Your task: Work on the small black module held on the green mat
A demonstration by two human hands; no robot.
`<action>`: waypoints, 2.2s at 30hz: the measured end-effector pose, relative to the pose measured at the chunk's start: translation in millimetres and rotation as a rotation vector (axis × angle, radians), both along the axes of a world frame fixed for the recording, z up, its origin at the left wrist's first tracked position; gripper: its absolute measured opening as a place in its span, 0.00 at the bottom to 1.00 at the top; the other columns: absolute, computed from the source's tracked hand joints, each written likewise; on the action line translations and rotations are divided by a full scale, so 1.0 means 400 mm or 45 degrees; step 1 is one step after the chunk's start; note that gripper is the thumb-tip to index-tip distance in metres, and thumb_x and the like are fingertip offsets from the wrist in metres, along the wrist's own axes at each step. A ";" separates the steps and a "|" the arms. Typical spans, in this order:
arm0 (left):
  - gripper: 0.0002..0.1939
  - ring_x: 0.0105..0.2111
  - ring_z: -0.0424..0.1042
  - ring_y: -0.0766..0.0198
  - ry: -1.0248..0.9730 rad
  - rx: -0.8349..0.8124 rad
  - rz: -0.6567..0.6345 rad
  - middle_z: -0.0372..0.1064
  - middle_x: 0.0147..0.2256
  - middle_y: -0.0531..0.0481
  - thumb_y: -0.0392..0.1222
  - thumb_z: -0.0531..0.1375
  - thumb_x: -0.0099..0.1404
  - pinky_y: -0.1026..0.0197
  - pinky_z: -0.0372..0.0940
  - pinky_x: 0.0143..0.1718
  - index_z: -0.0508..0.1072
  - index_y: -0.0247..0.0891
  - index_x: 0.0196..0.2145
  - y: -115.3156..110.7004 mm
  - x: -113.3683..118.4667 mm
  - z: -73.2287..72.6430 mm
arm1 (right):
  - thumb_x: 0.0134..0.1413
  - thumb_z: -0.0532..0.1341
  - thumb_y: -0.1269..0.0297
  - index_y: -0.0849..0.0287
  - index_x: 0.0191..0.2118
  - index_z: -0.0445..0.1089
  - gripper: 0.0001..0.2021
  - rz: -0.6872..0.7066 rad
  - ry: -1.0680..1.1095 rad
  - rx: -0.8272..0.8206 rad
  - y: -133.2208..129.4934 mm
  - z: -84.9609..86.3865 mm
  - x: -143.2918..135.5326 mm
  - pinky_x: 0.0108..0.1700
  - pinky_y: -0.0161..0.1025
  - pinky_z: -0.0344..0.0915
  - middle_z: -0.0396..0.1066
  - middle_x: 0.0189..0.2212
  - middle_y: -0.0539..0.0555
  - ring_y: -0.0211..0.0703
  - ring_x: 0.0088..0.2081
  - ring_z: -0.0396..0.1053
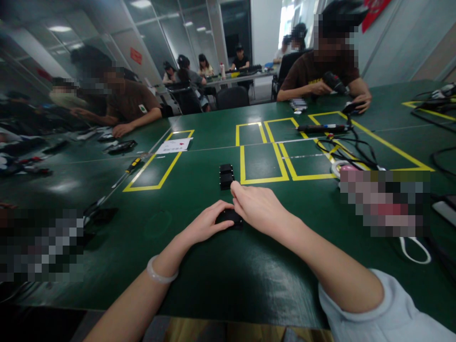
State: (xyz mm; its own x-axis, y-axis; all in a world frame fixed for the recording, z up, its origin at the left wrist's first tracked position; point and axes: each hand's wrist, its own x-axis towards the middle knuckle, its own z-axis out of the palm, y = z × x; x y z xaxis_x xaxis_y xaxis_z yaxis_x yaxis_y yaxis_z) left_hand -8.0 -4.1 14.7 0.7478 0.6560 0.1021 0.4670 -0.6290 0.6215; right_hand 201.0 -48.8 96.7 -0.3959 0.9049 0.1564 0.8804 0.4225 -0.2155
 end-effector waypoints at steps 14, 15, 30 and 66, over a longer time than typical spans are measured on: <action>0.17 0.47 0.68 0.56 0.009 -0.010 0.004 0.66 0.46 0.47 0.48 0.58 0.68 0.55 0.63 0.49 0.66 0.42 0.52 0.000 0.001 0.004 | 0.65 0.48 0.65 0.58 0.43 0.59 0.06 0.018 -0.006 -0.019 0.003 -0.005 0.005 0.28 0.36 0.48 0.72 0.32 0.52 0.41 0.30 0.69; 0.17 0.47 0.68 0.56 0.010 -0.007 0.004 0.66 0.46 0.47 0.48 0.58 0.68 0.56 0.63 0.49 0.66 0.42 0.52 0.000 0.001 0.004 | 0.65 0.48 0.65 0.58 0.43 0.59 0.06 0.020 0.001 -0.016 0.001 -0.005 0.005 0.28 0.36 0.48 0.72 0.32 0.52 0.40 0.31 0.69; 0.17 0.47 0.68 0.55 0.009 -0.010 0.010 0.67 0.46 0.46 0.48 0.58 0.68 0.54 0.64 0.49 0.66 0.42 0.52 0.000 0.002 0.004 | 0.66 0.48 0.64 0.58 0.43 0.60 0.07 -0.027 -0.019 0.003 0.008 -0.009 0.003 0.27 0.35 0.46 0.73 0.32 0.53 0.41 0.30 0.69; 0.16 0.47 0.68 0.56 0.006 -0.017 0.003 0.66 0.47 0.47 0.47 0.59 0.68 0.56 0.63 0.50 0.66 0.42 0.52 -0.002 0.002 0.009 | 0.65 0.48 0.66 0.59 0.43 0.61 0.07 0.003 -0.075 0.033 -0.001 -0.002 -0.003 0.29 0.37 0.50 0.73 0.33 0.54 0.43 0.34 0.70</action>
